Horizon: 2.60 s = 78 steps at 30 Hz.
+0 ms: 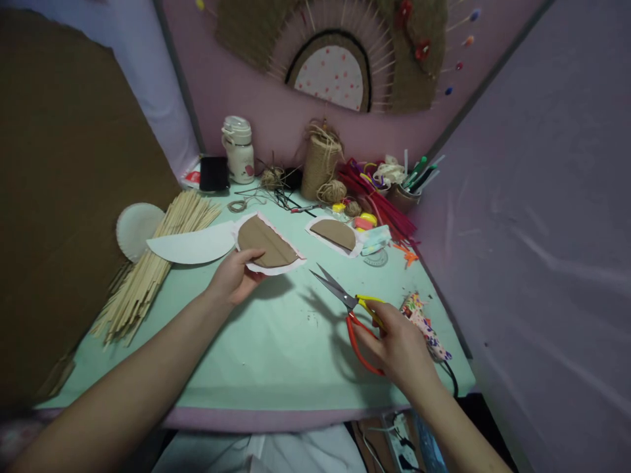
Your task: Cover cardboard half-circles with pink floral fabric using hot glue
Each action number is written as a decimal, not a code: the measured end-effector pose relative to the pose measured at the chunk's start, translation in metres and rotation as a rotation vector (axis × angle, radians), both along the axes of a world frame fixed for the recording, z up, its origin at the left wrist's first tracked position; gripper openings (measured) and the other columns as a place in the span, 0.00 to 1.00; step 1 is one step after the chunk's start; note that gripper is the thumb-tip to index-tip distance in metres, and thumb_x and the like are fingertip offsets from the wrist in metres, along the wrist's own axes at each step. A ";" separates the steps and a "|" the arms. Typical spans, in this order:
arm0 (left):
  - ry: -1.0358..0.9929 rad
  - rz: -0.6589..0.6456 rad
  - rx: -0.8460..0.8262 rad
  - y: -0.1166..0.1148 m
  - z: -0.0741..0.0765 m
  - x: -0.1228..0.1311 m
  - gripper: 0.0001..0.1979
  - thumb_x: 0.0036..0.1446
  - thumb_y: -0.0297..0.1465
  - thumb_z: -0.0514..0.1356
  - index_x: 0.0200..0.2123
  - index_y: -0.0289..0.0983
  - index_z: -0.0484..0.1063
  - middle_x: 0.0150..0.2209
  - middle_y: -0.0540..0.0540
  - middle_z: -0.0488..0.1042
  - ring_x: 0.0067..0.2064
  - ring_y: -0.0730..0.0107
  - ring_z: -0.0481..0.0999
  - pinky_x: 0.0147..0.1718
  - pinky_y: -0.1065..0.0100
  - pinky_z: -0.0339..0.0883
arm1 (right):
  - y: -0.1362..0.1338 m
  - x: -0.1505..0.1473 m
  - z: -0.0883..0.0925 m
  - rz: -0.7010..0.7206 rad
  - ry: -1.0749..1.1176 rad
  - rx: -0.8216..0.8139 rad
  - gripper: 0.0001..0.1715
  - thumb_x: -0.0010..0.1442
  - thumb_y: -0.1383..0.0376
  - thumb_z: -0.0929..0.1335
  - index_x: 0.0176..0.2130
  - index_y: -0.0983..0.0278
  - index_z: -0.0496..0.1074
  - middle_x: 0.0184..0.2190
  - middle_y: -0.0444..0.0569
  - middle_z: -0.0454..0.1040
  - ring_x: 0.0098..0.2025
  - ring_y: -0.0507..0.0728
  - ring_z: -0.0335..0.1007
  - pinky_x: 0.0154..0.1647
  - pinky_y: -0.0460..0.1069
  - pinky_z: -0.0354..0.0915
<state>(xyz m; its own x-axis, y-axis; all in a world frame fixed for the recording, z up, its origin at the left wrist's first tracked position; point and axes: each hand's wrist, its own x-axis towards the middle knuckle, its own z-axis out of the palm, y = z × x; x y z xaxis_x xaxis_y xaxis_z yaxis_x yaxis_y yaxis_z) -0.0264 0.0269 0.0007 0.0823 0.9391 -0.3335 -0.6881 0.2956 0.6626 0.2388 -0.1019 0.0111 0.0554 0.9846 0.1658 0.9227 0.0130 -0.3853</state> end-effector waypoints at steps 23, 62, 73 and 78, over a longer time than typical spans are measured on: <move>0.028 -0.040 -0.015 -0.003 -0.002 0.004 0.27 0.46 0.19 0.62 0.51 0.41 0.71 0.41 0.45 0.79 0.39 0.64 0.79 0.36 0.64 0.76 | 0.003 -0.007 -0.002 0.029 0.016 -0.008 0.28 0.60 0.45 0.64 0.42 0.65 0.76 0.26 0.50 0.77 0.25 0.57 0.72 0.27 0.48 0.64; 0.027 -0.018 -0.024 -0.002 -0.003 0.004 0.29 0.46 0.18 0.62 0.52 0.42 0.70 0.41 0.46 0.79 0.39 0.64 0.80 0.38 0.64 0.77 | -0.008 -0.003 -0.003 0.033 -0.141 0.084 0.30 0.64 0.44 0.59 0.40 0.62 0.76 0.24 0.50 0.77 0.23 0.57 0.72 0.25 0.48 0.60; -0.122 -0.081 -0.118 0.004 0.006 -0.002 0.29 0.50 0.17 0.57 0.56 0.40 0.69 0.39 0.45 0.79 0.35 0.66 0.80 0.32 0.67 0.77 | 0.014 -0.010 -0.012 -0.145 -0.047 -0.026 0.24 0.61 0.47 0.62 0.39 0.63 0.74 0.25 0.49 0.76 0.26 0.57 0.71 0.27 0.48 0.59; -0.137 -0.129 -0.113 0.003 0.007 -0.003 0.30 0.50 0.18 0.57 0.57 0.40 0.67 0.37 0.46 0.80 0.35 0.65 0.80 0.30 0.68 0.77 | 0.039 -0.027 -0.026 -0.147 -0.201 -0.219 0.19 0.64 0.52 0.62 0.39 0.63 0.72 0.31 0.53 0.78 0.32 0.60 0.73 0.27 0.49 0.52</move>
<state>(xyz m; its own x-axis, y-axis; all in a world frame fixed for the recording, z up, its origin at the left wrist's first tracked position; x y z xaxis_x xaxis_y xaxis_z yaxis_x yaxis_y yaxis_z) -0.0291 0.0303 0.0078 0.2509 0.8754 -0.4132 -0.7212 0.4538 0.5234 0.2116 -0.0631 -0.0153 0.1871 0.9820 -0.0267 0.9664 -0.1888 -0.1743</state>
